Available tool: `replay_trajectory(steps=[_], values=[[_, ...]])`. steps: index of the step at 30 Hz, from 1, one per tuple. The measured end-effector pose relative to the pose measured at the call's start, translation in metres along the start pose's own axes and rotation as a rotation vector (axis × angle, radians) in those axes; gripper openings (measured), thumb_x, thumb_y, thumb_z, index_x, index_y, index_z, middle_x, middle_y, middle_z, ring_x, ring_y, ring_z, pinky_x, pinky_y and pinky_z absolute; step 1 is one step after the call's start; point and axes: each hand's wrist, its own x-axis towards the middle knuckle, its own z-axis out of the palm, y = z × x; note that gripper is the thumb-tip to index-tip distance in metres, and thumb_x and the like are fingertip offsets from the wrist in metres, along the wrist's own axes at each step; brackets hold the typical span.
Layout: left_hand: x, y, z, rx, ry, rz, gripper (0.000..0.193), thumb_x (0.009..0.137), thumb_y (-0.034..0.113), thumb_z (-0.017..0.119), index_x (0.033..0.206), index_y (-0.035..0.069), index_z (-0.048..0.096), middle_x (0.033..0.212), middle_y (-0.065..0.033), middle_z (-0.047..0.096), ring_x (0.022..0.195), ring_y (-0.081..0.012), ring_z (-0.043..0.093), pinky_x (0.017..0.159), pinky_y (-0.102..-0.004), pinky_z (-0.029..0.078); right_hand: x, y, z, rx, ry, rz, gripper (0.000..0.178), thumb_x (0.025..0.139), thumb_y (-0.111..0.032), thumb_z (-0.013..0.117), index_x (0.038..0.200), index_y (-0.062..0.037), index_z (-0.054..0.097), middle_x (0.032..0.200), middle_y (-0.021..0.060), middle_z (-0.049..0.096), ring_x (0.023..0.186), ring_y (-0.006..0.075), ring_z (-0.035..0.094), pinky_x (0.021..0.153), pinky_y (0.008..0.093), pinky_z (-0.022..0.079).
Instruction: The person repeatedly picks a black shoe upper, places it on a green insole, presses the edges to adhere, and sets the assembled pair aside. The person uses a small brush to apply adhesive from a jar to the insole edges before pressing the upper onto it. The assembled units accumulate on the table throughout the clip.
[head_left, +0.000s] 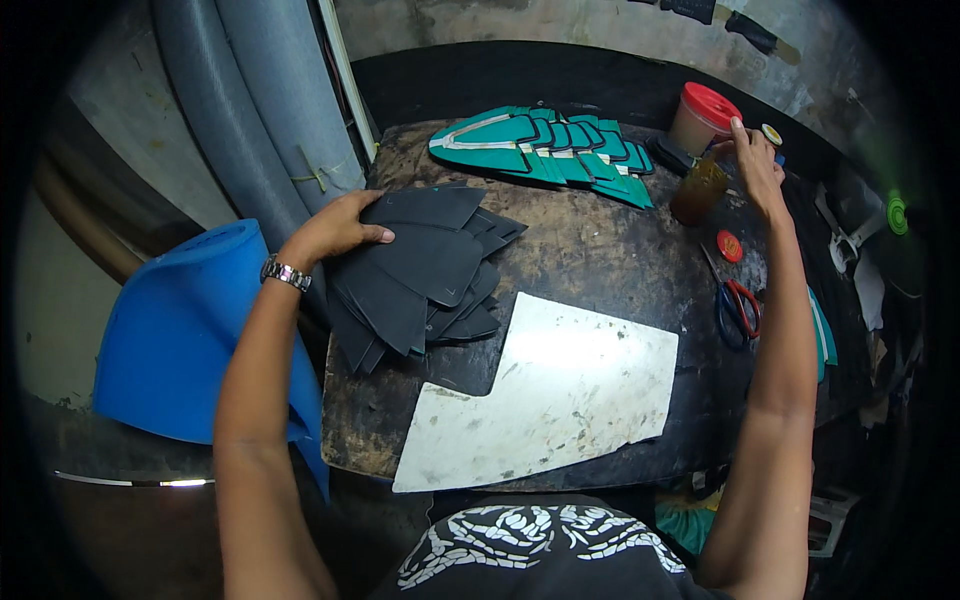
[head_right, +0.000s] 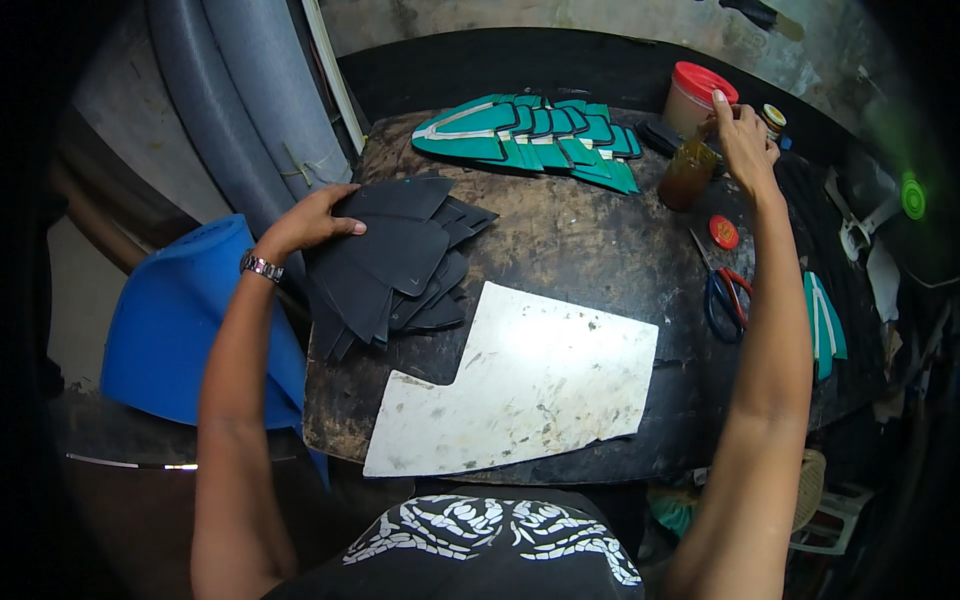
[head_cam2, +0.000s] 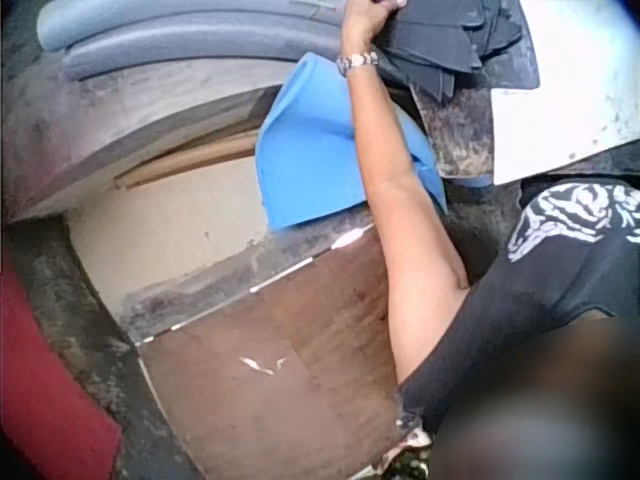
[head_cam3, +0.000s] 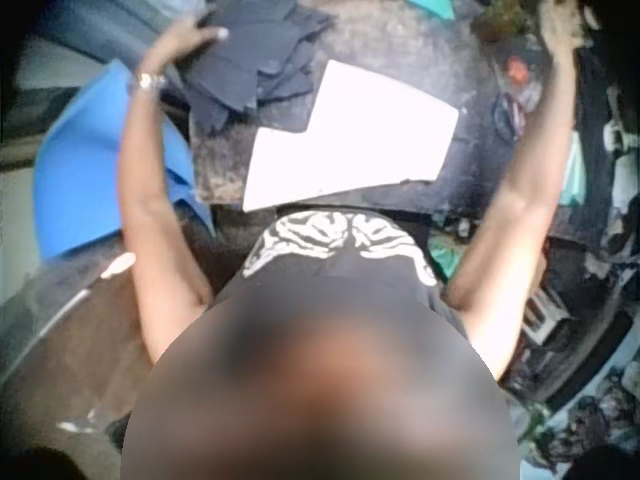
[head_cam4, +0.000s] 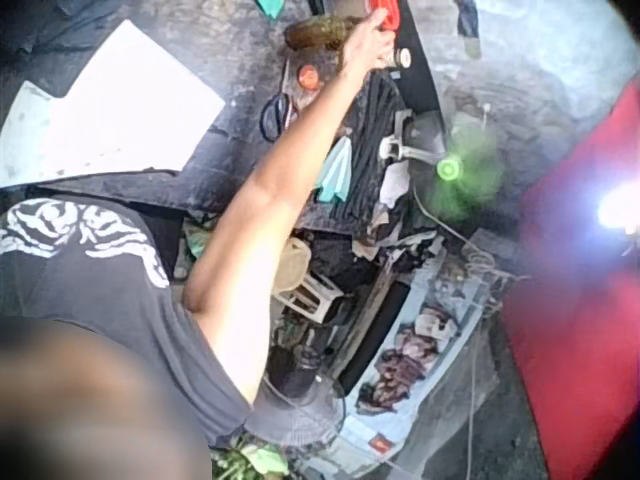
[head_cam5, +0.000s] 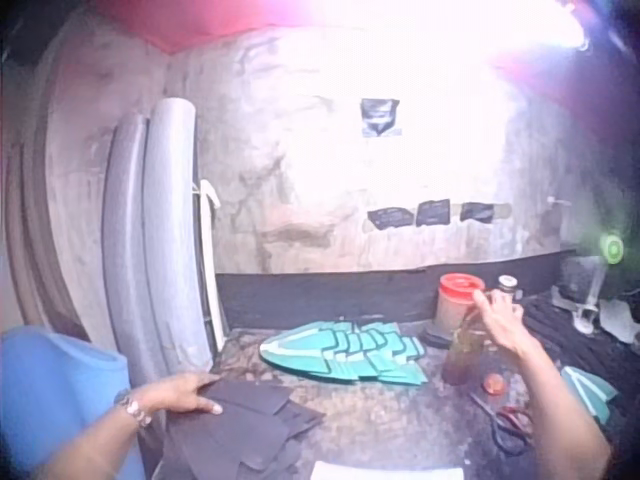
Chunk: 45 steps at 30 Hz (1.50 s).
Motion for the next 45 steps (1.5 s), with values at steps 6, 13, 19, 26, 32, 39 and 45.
replay_trajectory(steps=[6, 13, 19, 26, 32, 39, 45], values=[[-0.016, 0.018, 0.006, 0.005, 0.364, 0.181, 0.042, 0.078, 0.019, 0.078, 0.107, -0.001, 0.055, 0.112, -0.0150, 0.059, 0.106, -0.0289, 0.058, 0.095, -0.0384, 0.044, -0.076, -0.016, -0.021, -0.218, -0.069, -0.158, 0.050, 0.099, -0.051, 0.046, 0.119, -0.0125, 0.071, 0.138, 0.0165, 0.048, 0.137, 0.0314, 0.037, 0.111, 0.0557, 0.022], [-0.080, 0.079, -0.023, -0.682, 0.388, 0.602, 0.031, 0.079, -0.006, 0.061, 0.109, 0.001, 0.062, 0.106, -0.0084, 0.065, 0.106, -0.0230, 0.059, 0.100, -0.0371, 0.044, -0.152, -0.045, -0.080, 0.000, 0.058, -0.302, 0.038, 0.096, -0.039, 0.059, 0.116, -0.0090, 0.070, 0.137, 0.0162, 0.049, 0.132, 0.0337, 0.043, 0.108, 0.0460, 0.034], [-0.092, 0.104, 0.078, -0.702, 0.196, 0.702, 0.023, 0.068, -0.003, 0.072, 0.087, 0.007, 0.077, 0.109, -0.0094, 0.070, 0.132, -0.0319, 0.044, 0.111, -0.0468, 0.031, -0.243, -0.056, -0.049, 0.639, 0.121, -0.184, 0.031, 0.095, -0.016, 0.058, 0.123, -0.0080, 0.067, 0.130, 0.0158, 0.053, 0.125, 0.0276, 0.050, 0.103, 0.0363, 0.041], [-0.103, 0.090, 0.142, -0.580, 0.197, 0.608, 0.030, 0.072, -0.012, 0.064, 0.094, 0.004, 0.076, 0.116, -0.0126, 0.067, 0.114, -0.0281, 0.062, 0.097, -0.0364, 0.049, -0.342, -0.074, 0.007, 0.819, -0.173, -0.044, 0.048, 0.081, -0.001, 0.055, 0.126, -0.0118, 0.067, 0.141, 0.0154, 0.044, 0.132, 0.0342, 0.040, 0.113, 0.0433, 0.031], [-0.112, 0.096, 0.149, -0.511, 0.254, 0.617, 0.031, 0.073, -0.015, 0.063, 0.095, 0.003, 0.075, 0.117, -0.0138, 0.066, 0.110, -0.0285, 0.065, 0.090, -0.0340, 0.053, -0.371, -0.075, 0.006, 0.603, -0.159, -0.043, 0.050, 0.081, -0.003, 0.054, 0.127, -0.0174, 0.068, 0.155, 0.0175, 0.030, 0.147, 0.0416, 0.016, 0.119, 0.0518, 0.009], [-0.113, 0.094, 0.152, -0.490, 0.285, 0.649, 0.033, 0.072, -0.018, 0.060, 0.095, 0.002, 0.074, 0.116, -0.0147, 0.065, 0.108, -0.0296, 0.065, 0.087, -0.0352, 0.055, -0.370, -0.081, 0.006, 0.507, -0.217, 0.015, 0.051, 0.082, -0.006, 0.051, 0.127, -0.0221, 0.068, 0.161, 0.0150, 0.023, 0.150, 0.0399, 0.006, 0.119, 0.0517, 0.000], [-0.115, 0.094, 0.155, -0.485, 0.302, 0.644, 0.029, 0.072, -0.015, 0.063, 0.094, 0.001, 0.073, 0.116, -0.0155, 0.065, 0.107, -0.0303, 0.066, 0.086, -0.0354, 0.056, -0.371, -0.096, -0.005, 0.411, -0.327, -0.058, 0.050, 0.081, -0.006, 0.050, 0.118, -0.0292, 0.073, 0.161, 0.0141, 0.022, 0.150, 0.0413, 0.000, 0.114, 0.0591, -0.011]])
